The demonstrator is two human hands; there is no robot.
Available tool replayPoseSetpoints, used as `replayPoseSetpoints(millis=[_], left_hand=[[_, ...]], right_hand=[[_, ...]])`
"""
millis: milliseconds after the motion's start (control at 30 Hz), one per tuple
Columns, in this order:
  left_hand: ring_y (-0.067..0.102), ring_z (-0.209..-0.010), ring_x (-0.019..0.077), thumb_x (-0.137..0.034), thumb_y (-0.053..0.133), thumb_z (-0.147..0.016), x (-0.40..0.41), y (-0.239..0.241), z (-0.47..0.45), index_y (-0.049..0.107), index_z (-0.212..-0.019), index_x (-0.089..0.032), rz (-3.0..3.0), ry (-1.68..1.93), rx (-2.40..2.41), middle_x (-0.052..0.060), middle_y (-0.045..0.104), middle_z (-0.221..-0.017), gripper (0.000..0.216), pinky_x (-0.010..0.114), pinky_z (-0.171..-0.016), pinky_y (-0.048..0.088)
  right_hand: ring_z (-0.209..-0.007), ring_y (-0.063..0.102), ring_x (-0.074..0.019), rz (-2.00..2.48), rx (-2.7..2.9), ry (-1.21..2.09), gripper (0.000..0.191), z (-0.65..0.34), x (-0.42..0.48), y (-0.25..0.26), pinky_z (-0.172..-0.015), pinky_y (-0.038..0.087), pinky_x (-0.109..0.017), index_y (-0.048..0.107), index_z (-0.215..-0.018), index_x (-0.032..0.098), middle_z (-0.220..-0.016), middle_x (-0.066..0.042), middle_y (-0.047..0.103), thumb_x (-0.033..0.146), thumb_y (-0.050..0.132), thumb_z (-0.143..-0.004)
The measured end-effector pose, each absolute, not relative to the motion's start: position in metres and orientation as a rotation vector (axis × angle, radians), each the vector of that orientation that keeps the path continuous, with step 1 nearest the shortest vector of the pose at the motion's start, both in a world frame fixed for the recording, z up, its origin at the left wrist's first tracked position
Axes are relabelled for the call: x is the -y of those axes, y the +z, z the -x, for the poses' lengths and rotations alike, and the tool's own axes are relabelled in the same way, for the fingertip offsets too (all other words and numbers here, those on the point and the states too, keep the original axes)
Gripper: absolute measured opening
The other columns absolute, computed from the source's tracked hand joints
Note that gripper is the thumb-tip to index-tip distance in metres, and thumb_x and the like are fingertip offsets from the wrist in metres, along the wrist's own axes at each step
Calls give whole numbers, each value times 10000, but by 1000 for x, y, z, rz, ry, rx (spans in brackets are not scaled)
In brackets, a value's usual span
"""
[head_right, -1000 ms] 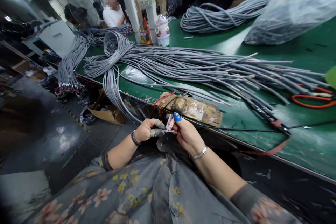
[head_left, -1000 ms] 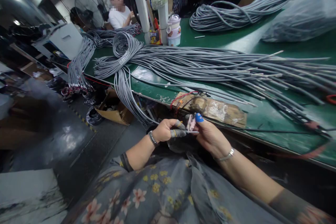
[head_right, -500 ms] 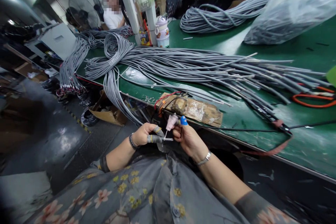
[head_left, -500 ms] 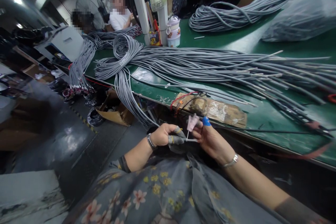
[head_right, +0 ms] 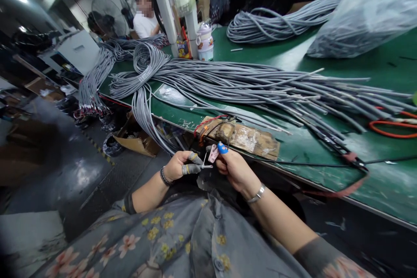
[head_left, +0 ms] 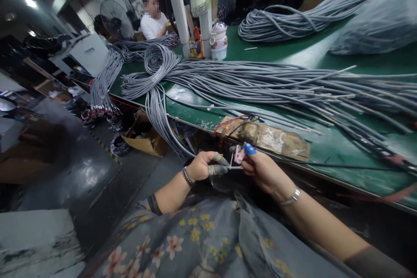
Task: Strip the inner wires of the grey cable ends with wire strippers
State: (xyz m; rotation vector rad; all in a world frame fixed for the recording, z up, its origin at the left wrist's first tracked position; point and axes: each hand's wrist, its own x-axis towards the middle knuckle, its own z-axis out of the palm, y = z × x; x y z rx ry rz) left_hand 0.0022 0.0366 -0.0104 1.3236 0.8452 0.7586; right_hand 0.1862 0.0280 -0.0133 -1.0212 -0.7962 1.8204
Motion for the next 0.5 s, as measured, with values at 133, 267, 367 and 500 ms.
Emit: replayPoseSetpoints(millis=[133, 267, 367, 500], left_hand=[[513, -571, 85, -589, 813, -503, -41, -12, -9, 665, -676, -98, -1313, 765, -836, 7, 585, -613, 541, 230, -600, 446], [504, -580, 82, -568, 833, -475, -45, -14, -15, 642, -649, -101, -1322, 755, -805, -9, 561, -596, 533, 236, -629, 443], [495, -578, 78, -562, 839, -459, -46, -14, -19, 630, -635, -99, -1334, 760, -809, -17, 546, -585, 538, 235, -633, 439], [481, -549, 72, -599, 817, -471, -44, -16, -18, 636, -650, -97, -1333, 727, -825, -10, 555, -587, 563, 226, -584, 426]], right_hand=[[-442, 192, -41, 1019, 742, 1789, 615, -184, -28, -14, -380, 129, -179, 521, -619, 177, -510, 68, 343, 739, 750, -520], [-462, 218, -39, 996, 644, 1775, 583, -181, -28, -14, -382, 150, -175, 543, -601, 164, -538, 50, 404, 659, 822, -472], [-463, 228, -40, 989, 621, 1751, 564, -178, -28, -15, -383, 172, -173, 554, -599, 162, -527, 50, 408, 635, 834, -473], [-456, 244, -46, 982, 615, 1760, 574, -176, -27, -18, -377, 159, -179, 595, -673, 163, -548, 41, 438, 676, 795, -509]])
